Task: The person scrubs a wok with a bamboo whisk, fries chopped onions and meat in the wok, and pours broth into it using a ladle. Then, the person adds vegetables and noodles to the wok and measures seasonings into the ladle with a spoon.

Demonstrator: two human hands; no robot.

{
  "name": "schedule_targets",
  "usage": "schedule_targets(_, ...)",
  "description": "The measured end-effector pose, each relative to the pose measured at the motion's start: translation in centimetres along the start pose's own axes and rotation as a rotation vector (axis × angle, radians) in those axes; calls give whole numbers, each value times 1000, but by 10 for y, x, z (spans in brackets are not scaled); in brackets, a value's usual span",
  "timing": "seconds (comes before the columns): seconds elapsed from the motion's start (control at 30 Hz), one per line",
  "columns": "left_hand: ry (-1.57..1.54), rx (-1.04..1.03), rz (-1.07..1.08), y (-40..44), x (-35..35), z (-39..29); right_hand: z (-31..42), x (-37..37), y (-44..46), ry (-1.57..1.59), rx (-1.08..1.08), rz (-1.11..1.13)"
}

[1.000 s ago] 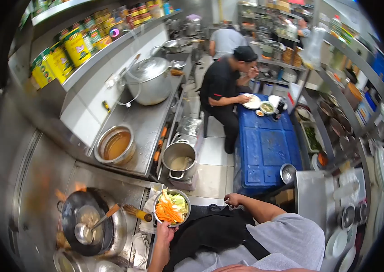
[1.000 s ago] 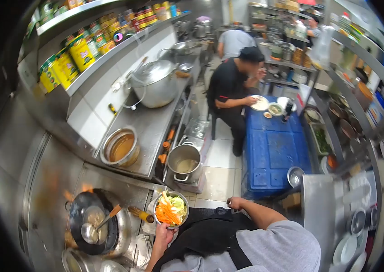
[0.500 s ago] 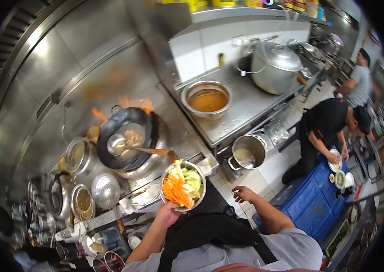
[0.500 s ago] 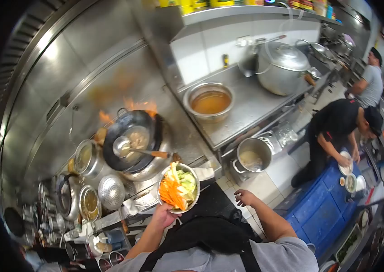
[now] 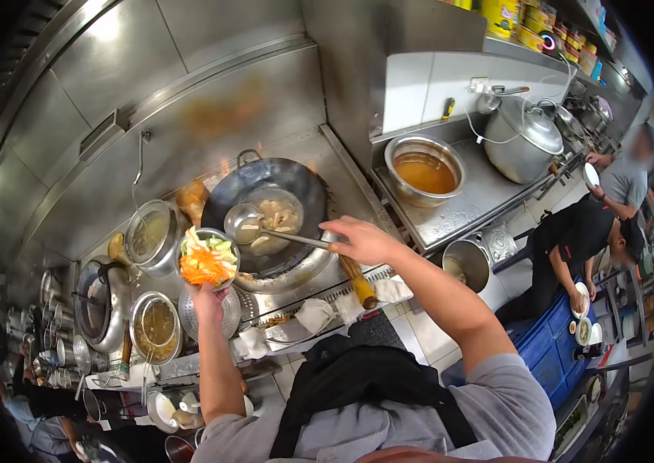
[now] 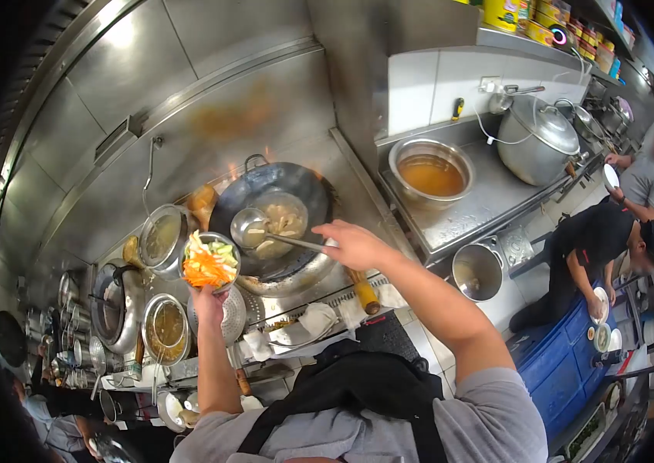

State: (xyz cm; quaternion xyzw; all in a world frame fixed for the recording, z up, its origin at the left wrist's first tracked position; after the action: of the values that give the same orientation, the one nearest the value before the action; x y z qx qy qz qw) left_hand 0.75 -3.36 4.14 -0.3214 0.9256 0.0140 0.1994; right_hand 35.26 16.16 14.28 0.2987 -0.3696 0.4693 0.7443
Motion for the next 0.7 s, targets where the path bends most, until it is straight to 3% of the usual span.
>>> schedule_targets(0.13, 333, -14, 38, 68, 6, -13, -51, -62, 57, -221, -178, 144)
schedule_targets(0.2, 346, -19, 74, 102, -4, -10, -70, -81, 50, 360, -504, 608)
schedule_targets(0.27, 428, -55, 60, 127, -14, -5, -57, -79, 36, 536, -627, 710)
schedule_targets(0.33, 664, -24, -1, 150, -16, -1, -48, -90, 18, 263, -564, 533)
schedule_targets(0.4, 827, -49, -39, 175, -17, 11, -14, -95, -3, 0, -721, 450)
schedule_targets(0.47, 1124, -187, -74, 177, -34, 7, 4, -114, -19, 3, -793, 444)
schedule_targets(0.53, 1192, -155, -32, 183, -48, 3, -7, -148, -38, 72, -768, 195)
schedule_targets(0.6, 1250, -143, -20, 185, -58, -2, -45, -197, -52, 141, -527, 91)
schedule_targets(0.7, 1494, -149, 25, 186, -74, -5, -45, -206, -52, 497, -607, 103)
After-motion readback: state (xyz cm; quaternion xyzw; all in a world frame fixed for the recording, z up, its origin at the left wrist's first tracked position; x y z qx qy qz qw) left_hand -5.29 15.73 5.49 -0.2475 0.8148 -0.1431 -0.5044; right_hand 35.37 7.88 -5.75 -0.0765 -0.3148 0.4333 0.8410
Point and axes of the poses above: each hand's wrist, its own y-axis towards the middle knuckle, its own x-axis out of the back of the hand, z = x × y, the point moved 4 cm from there along y, towards the middle knuckle, and after that the axes turned 12 degrees about z, right-handed, at the moved point
